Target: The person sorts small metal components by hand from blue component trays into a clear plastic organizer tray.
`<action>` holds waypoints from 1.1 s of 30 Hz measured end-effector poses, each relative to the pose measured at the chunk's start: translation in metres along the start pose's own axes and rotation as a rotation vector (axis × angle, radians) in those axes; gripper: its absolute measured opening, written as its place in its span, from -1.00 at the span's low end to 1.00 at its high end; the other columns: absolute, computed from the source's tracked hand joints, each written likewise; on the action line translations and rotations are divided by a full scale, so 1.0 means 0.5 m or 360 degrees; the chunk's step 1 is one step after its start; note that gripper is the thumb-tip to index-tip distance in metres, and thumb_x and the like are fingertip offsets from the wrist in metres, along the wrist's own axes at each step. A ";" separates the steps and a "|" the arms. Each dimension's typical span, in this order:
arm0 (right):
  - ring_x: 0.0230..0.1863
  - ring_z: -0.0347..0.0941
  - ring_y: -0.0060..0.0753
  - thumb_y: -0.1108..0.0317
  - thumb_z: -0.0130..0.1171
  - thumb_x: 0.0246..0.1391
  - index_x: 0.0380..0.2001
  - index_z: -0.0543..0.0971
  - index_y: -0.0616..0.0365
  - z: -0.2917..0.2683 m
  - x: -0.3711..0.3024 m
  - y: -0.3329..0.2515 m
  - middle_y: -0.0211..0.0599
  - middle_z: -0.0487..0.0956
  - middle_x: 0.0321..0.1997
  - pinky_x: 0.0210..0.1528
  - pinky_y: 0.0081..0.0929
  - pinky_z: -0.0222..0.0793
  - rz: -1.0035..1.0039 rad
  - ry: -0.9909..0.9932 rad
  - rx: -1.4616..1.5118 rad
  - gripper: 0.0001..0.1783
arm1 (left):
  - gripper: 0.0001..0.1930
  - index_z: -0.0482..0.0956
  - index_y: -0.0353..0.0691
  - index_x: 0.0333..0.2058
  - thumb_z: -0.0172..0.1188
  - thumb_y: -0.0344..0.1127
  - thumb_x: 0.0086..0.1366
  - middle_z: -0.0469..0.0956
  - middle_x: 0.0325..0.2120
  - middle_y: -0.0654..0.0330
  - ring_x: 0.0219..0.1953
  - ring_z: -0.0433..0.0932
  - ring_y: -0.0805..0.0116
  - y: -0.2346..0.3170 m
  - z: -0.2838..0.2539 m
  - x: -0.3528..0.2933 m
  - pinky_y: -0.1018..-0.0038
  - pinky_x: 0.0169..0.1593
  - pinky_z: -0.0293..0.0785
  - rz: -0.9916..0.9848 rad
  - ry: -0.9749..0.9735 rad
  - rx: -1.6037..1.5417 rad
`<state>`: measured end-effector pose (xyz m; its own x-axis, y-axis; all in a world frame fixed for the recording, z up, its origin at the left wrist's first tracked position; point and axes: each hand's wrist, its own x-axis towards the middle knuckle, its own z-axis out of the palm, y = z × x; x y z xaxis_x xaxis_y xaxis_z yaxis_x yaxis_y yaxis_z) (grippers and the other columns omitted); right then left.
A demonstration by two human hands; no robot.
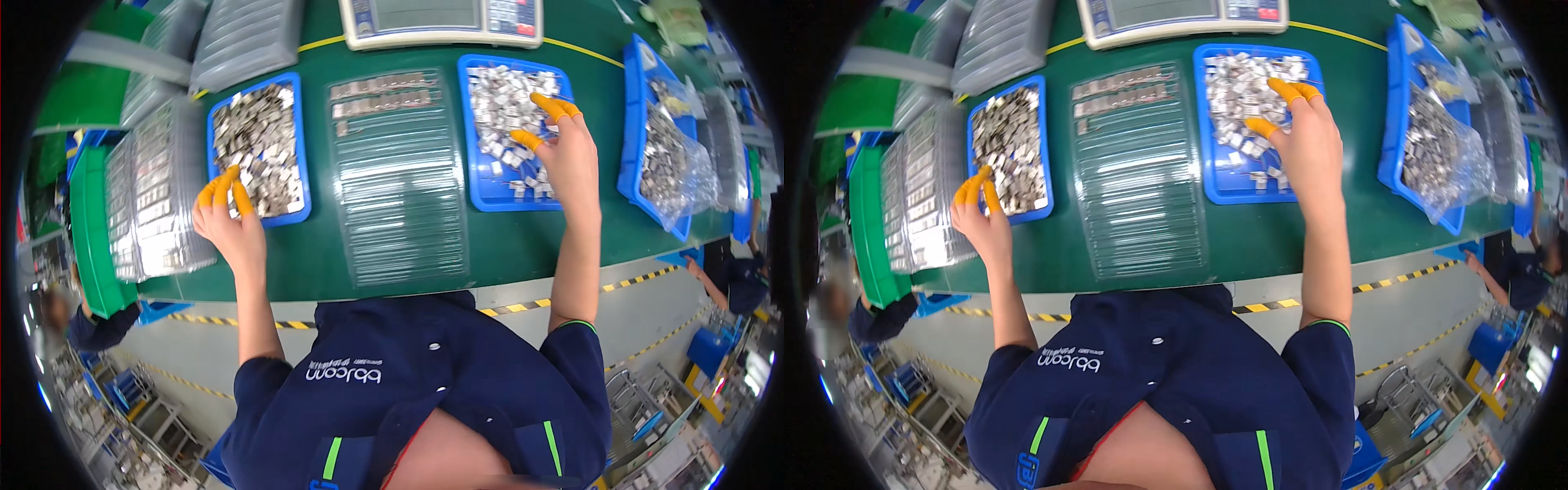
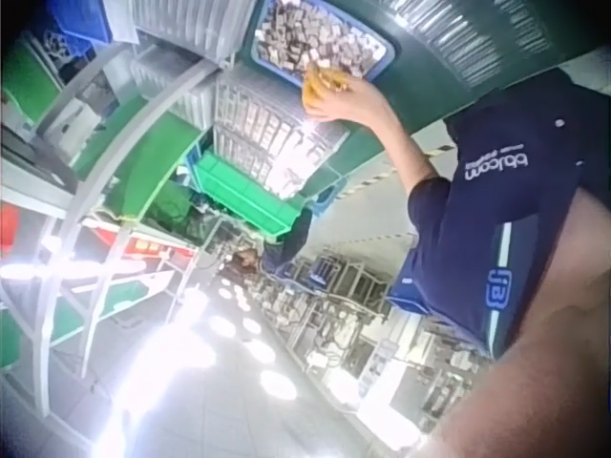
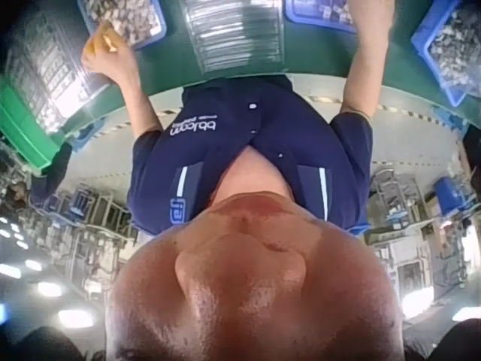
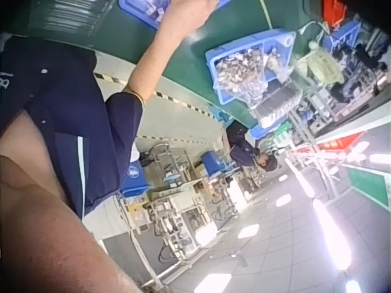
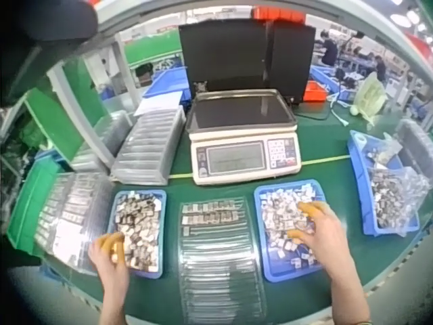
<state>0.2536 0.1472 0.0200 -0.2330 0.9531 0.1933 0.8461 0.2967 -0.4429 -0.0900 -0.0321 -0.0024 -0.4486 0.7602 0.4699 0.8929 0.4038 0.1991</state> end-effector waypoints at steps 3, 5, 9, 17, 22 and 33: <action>-0.15 0.41 -0.16 0.30 0.33 -0.27 -0.19 0.54 0.07 0.027 0.003 0.001 -0.24 0.50 -0.19 -0.17 -0.33 0.35 -0.0186 -0.0086 0.0003 -0.55 | -0.77 0.56 0.01 -0.21 0.14 -0.21 0.13 0.44 -0.24 0.24 -0.11 0.31 0.26 -0.029 0.013 0.020 0.21 0.03 -0.05 -0.0130 0.0005 0.0261; -0.18 0.43 -0.15 0.34 0.29 -0.23 -0.27 0.56 0.13 0.033 0.022 0.011 -0.22 0.51 -0.18 -0.19 -0.33 0.36 -0.0168 -0.0112 -0.0126 -0.66 | -0.76 0.58 0.00 -0.26 0.22 -0.17 0.06 0.45 -0.28 0.27 -0.13 0.33 0.31 -0.029 0.017 0.029 0.24 -0.01 -0.03 -0.0139 -0.0045 0.0245; -0.32 0.47 -0.12 0.41 0.16 -0.12 -0.43 0.54 0.24 0.034 0.037 0.034 -0.16 0.52 -0.24 -0.27 -0.29 0.38 0.0264 -0.0008 -0.0218 -0.85 | -0.76 0.61 -0.05 -0.35 0.31 -0.16 -0.04 0.47 -0.39 0.26 -0.20 0.36 0.33 -0.033 0.035 0.053 0.24 -0.04 0.00 0.0041 -0.0107 0.0102; -0.42 0.52 -0.23 0.44 0.17 -0.08 -0.31 0.55 0.29 0.025 0.034 0.028 -0.13 0.56 -0.33 -0.34 -0.43 0.38 0.0137 0.0191 -0.0035 -0.79 | -0.79 0.63 -0.14 -0.40 0.28 -0.22 -0.03 0.49 -0.45 0.18 -0.21 0.36 0.24 0.007 0.064 0.075 0.27 -0.07 0.03 0.0071 -0.0350 -0.0037; -0.39 0.52 -0.57 0.55 0.11 -0.03 -0.15 0.47 0.33 0.030 0.030 0.012 -0.17 0.57 -0.38 -0.35 -0.70 0.38 0.0328 0.0112 0.0967 -0.70 | -0.84 0.59 -0.19 -0.39 0.24 -0.31 0.00 0.50 -0.42 0.15 -0.23 0.37 0.23 0.001 0.073 0.078 0.32 -0.08 0.07 0.0093 -0.0441 -0.0283; -0.21 0.52 -0.31 0.60 0.04 0.02 -0.15 0.41 0.46 0.031 0.009 -0.080 -0.04 0.54 -0.26 -0.11 -0.54 0.42 0.0214 0.0070 0.1348 -0.72 | -0.75 0.45 -0.38 -0.22 0.17 -0.56 0.08 0.53 -0.26 0.13 -0.26 0.56 0.40 0.053 0.034 0.044 0.59 -0.17 0.45 -0.0454 -0.0507 -0.1917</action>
<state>0.2114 0.1405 0.0250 -0.1225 0.9854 0.1183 0.2179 0.1430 -0.9654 -0.0767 0.0041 -0.0014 -0.4694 0.8785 0.0891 0.1592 -0.0150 0.9871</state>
